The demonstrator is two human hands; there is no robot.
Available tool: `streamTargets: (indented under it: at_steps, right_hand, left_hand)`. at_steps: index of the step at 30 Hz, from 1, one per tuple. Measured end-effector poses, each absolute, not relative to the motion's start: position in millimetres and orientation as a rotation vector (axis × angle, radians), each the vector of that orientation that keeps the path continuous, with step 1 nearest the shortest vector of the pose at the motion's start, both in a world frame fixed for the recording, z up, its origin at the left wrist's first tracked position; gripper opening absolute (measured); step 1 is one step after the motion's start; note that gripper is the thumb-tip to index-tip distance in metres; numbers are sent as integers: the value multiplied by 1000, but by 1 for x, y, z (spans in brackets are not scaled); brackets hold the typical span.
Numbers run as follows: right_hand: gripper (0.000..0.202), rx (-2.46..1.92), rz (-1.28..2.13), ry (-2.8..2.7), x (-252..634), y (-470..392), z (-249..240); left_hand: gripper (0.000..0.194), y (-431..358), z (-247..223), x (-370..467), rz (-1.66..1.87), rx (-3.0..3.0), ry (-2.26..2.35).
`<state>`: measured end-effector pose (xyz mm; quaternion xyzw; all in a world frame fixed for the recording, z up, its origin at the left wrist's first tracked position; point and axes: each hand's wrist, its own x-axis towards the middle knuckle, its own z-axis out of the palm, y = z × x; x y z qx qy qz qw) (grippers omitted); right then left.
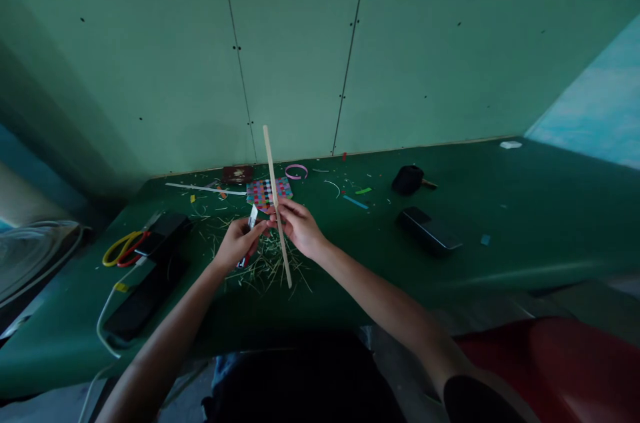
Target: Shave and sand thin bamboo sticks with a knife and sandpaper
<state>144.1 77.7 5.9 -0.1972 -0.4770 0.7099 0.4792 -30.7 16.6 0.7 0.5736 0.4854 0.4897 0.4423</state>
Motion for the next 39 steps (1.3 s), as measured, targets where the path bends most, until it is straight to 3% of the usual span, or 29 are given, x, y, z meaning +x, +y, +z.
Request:
streamTargets:
  at_steps: [9, 21, 39]
  right_hand:
    - [45, -530, 1587, -1220, 136, 85, 3]
    - [41, -433, 1659, -1046, 133, 76, 5]
    - [56, -399, 1608, -1221, 133, 74, 6]
  left_hand:
    - [37, 16, -3, -28, 1070, 1408, 1164]
    - [37, 16, -4, -20, 1075, 1430, 1177]
    - [39, 16, 0, -15, 1185, 1349, 1160]
